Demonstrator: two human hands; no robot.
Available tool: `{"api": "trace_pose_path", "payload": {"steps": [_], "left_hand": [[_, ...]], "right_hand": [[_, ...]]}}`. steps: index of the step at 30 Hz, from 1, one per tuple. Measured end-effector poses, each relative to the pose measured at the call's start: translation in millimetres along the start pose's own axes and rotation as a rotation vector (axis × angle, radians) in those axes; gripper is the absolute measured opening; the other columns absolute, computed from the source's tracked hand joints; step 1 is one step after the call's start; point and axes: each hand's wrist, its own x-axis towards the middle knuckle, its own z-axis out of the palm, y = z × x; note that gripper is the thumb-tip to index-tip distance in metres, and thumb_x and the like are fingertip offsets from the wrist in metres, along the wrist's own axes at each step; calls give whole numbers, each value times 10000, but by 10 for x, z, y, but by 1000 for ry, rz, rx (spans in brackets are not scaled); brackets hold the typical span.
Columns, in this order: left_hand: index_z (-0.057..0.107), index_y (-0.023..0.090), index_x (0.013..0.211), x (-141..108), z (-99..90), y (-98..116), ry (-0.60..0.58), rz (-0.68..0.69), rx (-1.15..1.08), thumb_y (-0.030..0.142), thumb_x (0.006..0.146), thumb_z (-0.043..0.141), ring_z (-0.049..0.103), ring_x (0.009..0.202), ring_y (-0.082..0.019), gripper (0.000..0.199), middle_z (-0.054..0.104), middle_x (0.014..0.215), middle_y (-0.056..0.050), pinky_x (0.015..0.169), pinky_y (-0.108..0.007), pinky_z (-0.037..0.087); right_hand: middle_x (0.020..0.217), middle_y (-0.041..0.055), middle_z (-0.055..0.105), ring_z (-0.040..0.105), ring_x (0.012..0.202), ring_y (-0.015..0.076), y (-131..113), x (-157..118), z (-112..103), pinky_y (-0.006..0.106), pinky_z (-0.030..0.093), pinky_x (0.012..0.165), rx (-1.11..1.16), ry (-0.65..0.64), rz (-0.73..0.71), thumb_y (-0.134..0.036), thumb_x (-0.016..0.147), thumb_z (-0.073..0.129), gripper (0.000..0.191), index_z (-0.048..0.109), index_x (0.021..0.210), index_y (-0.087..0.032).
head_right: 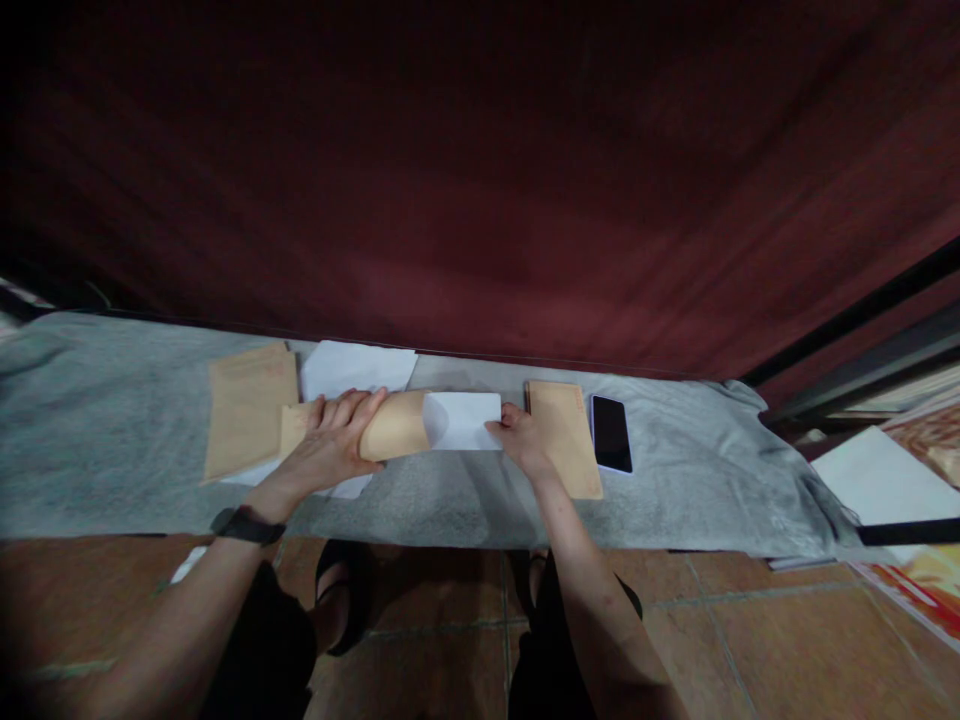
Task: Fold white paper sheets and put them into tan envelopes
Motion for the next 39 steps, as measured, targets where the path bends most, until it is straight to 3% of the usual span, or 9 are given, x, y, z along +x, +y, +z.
{"api": "trace_pose_path", "payload": {"steps": [4, 9, 17, 25, 31, 39], "left_hand": [[47, 251, 1600, 32, 28, 79, -10, 32, -18, 402, 692, 782, 306, 1446, -390, 1178, 403, 1499, -175, 1197, -655, 111], [70, 252, 1602, 92, 93, 215, -20, 73, -46, 412, 683, 778, 295, 1453, -395, 1171, 395, 1505, -174, 1203, -654, 95], [69, 248, 1602, 153, 153, 389, -9, 144, -60, 427, 703, 751, 312, 1445, -385, 1143, 393, 1504, -167, 1204, -644, 85], [71, 250, 1603, 172, 186, 395, -21, 148, -51, 433, 713, 760, 298, 1454, -378, 1140, 385, 1506, -174, 1205, -641, 88], [97, 243, 1605, 187, 248, 376, 1, 184, -56, 459, 726, 757, 306, 1449, -384, 1120, 393, 1507, -169, 1200, -646, 102], [104, 231, 1608, 190, 238, 372, 4, 181, -68, 432, 732, 760, 294, 1463, -391, 1112, 390, 1516, -185, 1195, -651, 108]], "right_hand": [[618, -34, 645, 542, 568, 129, 10, -36, 145, 240, 420, 549, 97, -21, 61, -422, 588, 761, 281, 584, 681, -223], [601, -48, 629, 531, 575, 125, 74, -99, 345, 237, 409, 565, 33, -5, 53, -437, 638, 737, 250, 619, 647, -217], [567, -47, 634, 525, 505, 110, 128, -163, 626, 222, 401, 521, 120, -30, 201, -334, 628, 691, 142, 697, 666, -198], [563, -38, 640, 556, 523, 122, 199, -170, 649, 217, 405, 503, 55, -20, 172, -288, 705, 657, 129, 693, 617, -200], [687, -19, 713, 649, 676, 155, 224, -136, 670, 231, 487, 612, -54, 37, 143, -137, 674, 640, 97, 705, 648, -203], [638, -44, 651, 591, 588, 133, 208, -150, 707, 225, 450, 571, -20, 106, 145, -162, 704, 622, 60, 631, 675, -214]]}}
